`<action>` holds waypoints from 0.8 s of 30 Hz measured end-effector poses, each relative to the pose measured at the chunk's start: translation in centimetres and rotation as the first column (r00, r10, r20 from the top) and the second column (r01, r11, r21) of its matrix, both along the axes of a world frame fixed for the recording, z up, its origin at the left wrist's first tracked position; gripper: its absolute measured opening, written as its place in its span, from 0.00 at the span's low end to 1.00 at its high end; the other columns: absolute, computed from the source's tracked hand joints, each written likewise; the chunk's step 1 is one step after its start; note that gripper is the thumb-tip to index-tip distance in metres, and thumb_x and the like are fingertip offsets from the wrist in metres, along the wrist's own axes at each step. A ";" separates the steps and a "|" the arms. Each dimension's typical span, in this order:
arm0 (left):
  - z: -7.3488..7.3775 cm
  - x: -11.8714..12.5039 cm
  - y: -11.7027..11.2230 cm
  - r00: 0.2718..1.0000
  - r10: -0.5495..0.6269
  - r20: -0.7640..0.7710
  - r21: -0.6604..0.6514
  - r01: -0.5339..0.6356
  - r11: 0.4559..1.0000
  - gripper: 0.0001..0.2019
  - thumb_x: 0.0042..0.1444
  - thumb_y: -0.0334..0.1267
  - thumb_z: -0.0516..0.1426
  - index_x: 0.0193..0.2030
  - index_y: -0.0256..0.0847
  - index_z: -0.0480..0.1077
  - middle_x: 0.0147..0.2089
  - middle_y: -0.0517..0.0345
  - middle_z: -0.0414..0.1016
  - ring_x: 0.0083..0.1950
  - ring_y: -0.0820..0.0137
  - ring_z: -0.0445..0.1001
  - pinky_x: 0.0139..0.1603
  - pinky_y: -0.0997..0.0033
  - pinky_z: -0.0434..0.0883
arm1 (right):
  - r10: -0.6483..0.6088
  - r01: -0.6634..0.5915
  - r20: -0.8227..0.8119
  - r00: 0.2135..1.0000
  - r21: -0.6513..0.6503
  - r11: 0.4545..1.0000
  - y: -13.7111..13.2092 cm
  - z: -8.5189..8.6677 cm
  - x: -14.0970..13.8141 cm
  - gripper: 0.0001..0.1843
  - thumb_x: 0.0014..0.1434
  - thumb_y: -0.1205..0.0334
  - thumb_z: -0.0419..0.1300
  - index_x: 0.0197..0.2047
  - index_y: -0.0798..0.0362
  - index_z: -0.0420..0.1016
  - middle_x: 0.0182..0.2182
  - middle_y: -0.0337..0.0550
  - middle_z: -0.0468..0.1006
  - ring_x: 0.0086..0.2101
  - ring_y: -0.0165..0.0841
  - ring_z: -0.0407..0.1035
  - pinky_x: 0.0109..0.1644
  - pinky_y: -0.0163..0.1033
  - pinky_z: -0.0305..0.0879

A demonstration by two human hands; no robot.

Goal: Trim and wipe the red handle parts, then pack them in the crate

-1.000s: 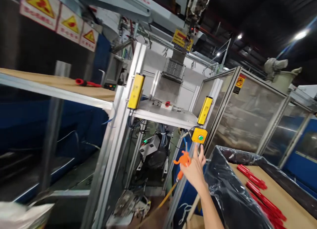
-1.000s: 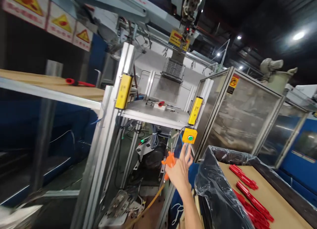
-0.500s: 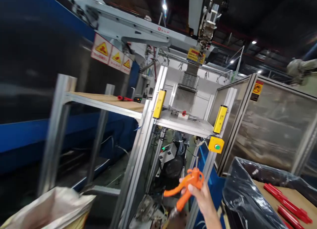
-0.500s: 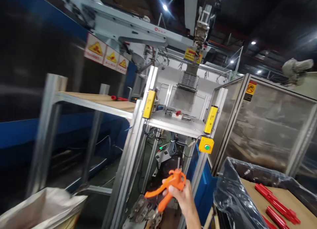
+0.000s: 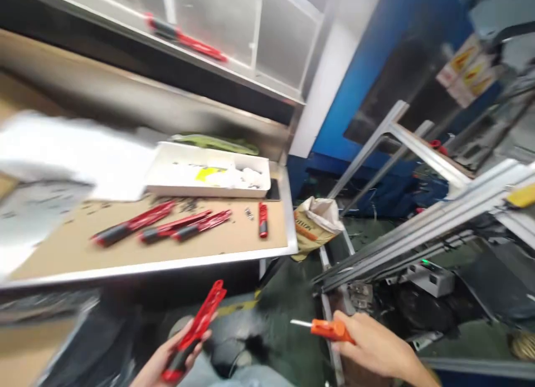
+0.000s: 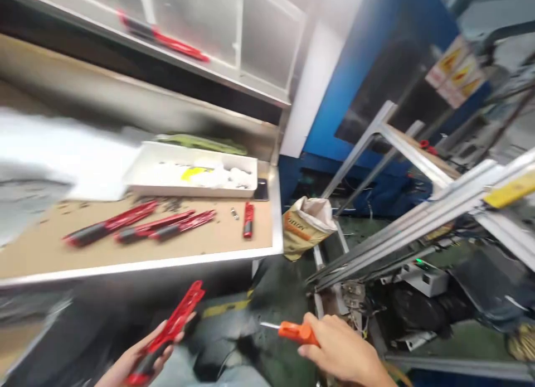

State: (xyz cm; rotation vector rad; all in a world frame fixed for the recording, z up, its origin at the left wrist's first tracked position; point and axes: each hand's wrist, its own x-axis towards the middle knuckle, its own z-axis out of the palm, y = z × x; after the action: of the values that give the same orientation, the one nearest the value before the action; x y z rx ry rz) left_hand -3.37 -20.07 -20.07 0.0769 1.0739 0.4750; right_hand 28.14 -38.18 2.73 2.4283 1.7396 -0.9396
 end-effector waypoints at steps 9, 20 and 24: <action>-3.2 -2.1 -3.8 0.965 -0.064 -0.256 0.487 0.186 0.854 0.27 0.34 0.45 0.73 0.44 0.42 0.76 0.37 0.54 0.80 0.38 0.62 0.77 0.42 0.68 0.74 | 0.431 -0.385 0.252 0.866 -0.213 0.898 3.1 -0.9 -6.3 0.11 0.65 0.59 0.53 0.48 0.53 0.71 0.37 0.52 0.80 0.38 0.47 0.76 0.37 0.40 0.60; -1.8 -3.0 -3.3 0.823 -0.107 -0.559 0.710 0.540 0.452 0.25 0.48 0.52 0.65 0.53 0.54 0.74 0.56 0.55 0.76 0.58 0.51 0.68 0.64 0.50 0.57 | 0.456 -0.420 0.212 0.864 -0.196 0.886 5.5 -1.2 -5.7 0.12 0.67 0.57 0.51 0.49 0.52 0.70 0.39 0.51 0.80 0.41 0.46 0.75 0.39 0.39 0.59; -1.9 -2.0 -2.6 0.852 -0.233 -0.469 0.691 0.518 0.503 0.25 0.50 0.50 0.65 0.53 0.45 0.72 0.55 0.50 0.75 0.54 0.57 0.71 0.59 0.50 0.64 | 0.387 -0.341 0.242 0.890 -0.211 0.916 5.0 -1.0 -4.8 0.13 0.68 0.57 0.50 0.49 0.53 0.70 0.39 0.52 0.79 0.40 0.47 0.75 0.38 0.40 0.59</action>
State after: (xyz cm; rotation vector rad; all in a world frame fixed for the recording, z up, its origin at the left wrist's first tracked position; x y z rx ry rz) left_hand -5.32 -22.65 -21.98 1.2440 1.0315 0.5158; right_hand 23.39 -33.22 1.76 1.9216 1.8389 -0.6304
